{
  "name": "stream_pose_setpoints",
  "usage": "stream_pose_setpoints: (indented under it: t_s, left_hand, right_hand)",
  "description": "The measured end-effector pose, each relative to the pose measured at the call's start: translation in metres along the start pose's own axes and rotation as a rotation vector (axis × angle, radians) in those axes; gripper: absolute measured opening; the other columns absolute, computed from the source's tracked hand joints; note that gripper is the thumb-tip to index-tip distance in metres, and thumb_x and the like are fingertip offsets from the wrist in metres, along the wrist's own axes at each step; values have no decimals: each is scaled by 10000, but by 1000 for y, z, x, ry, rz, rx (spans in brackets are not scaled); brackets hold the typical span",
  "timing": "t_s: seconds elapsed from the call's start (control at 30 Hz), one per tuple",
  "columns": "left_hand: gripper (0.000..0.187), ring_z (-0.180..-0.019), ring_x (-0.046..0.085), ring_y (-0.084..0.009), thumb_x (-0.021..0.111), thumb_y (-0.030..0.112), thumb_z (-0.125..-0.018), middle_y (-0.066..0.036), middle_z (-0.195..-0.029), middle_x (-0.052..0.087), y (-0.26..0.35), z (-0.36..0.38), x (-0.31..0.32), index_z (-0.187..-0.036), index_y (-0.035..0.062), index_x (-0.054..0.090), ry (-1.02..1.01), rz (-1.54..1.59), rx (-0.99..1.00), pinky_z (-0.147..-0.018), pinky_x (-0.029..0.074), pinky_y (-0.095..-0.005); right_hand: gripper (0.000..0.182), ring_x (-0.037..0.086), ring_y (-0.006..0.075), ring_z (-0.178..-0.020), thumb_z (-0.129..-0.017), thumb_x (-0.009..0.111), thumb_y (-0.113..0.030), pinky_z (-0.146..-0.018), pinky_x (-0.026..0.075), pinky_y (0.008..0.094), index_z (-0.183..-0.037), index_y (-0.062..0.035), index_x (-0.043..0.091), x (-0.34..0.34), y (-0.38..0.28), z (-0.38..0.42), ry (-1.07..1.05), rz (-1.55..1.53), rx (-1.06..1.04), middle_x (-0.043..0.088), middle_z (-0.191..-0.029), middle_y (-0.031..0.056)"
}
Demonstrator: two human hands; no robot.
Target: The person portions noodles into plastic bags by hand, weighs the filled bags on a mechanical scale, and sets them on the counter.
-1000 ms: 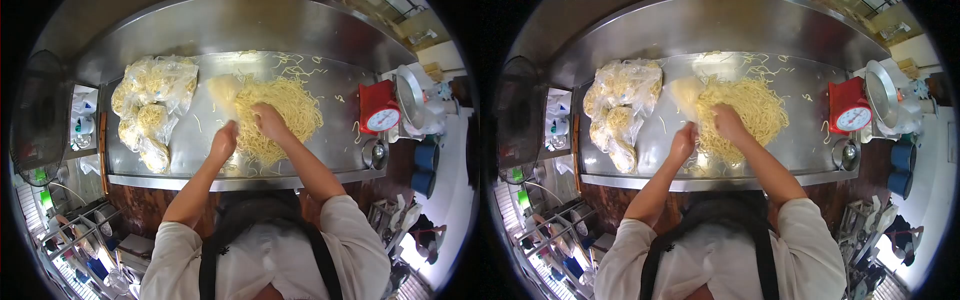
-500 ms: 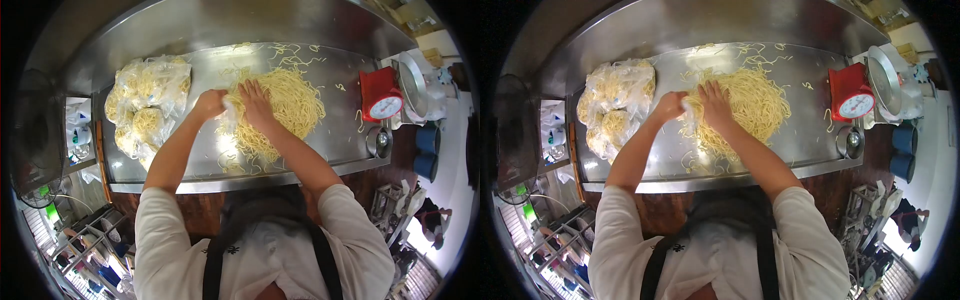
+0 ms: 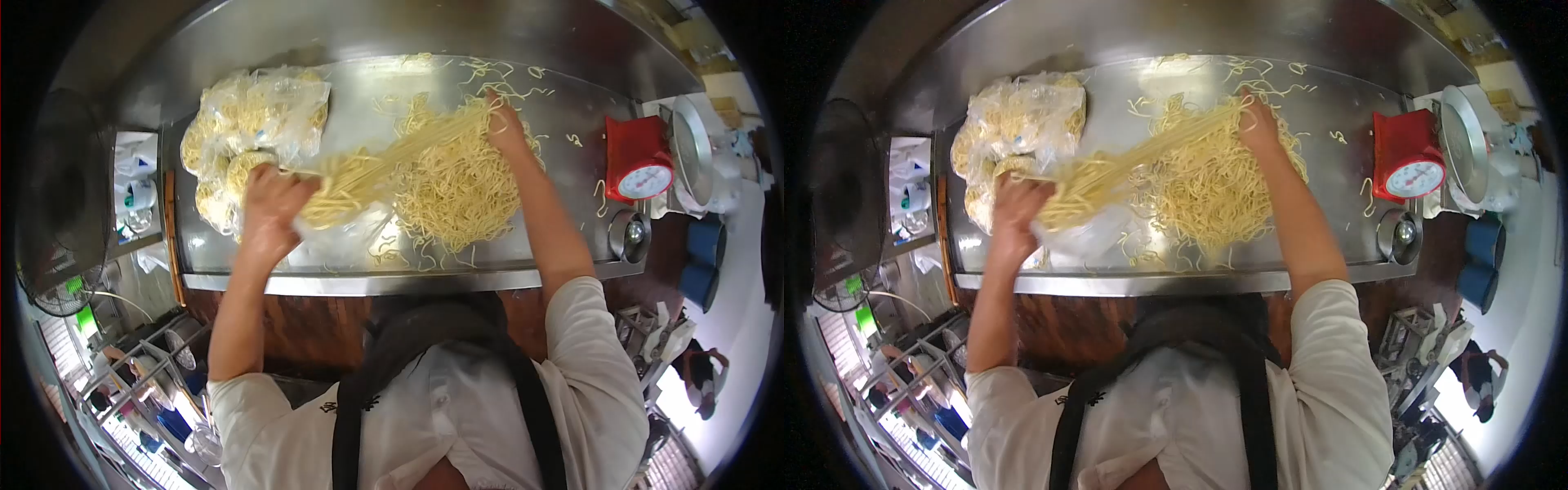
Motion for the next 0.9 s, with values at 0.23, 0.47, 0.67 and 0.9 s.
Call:
stream_pose_setpoints:
  t_s: [0.23, 0.47, 0.67, 0.9]
  left_hand:
    - [649, -1143, 479, -421, 701, 98, -771, -242, -1237, 483, 53, 50, 172, -1367, 24, 456, 169, 368, -542, -985, 392, -514]
    - [121, -670, 601, -333, 574, 113, -934, -176, -762, 628, 40, 54, 219, -999, 12, 568, 280, 585, -838, -635, 486, -414]
    - [87, -668, 658, -227, 537, 90, -966, -122, -735, 630, 97, 28, 162, -989, 10, 564, 293, 818, -534, -611, 503, -343]
    - [77, -693, 600, -325, 546, 80, -943, -180, -769, 603, 25, 41, 173, -959, 5, 536, 389, 524, -692, -653, 481, -409]
  right_hand:
    - [472, 413, 375, -1343, -893, 540, -114, -1063, 389, 536, -1360, -59, 498, 2, -124, 45, -115, 698, -451, 402, -1475, 210]
    - [410, 649, 347, -981, -803, 650, -103, -856, 526, 445, -1211, -99, 612, 155, -111, 47, -541, 493, -732, 643, -1119, 229]
    - [345, 671, 351, -822, -792, 681, -150, -718, 534, 417, -1095, -1, 611, 130, -141, 73, -789, -472, -307, 669, -1001, 220]
    - [432, 514, 417, -1175, -857, 582, -104, -1056, 366, 497, -1274, 0, 538, 127, -109, 124, -102, 327, -636, 596, -1173, 246]
Point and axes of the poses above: each hand's wrist, its own z-axis away from the middle knuckle, its own x-axis out of the palm, y = z × x, the point moved 1 cm from there along -z, towards the middle knuckle
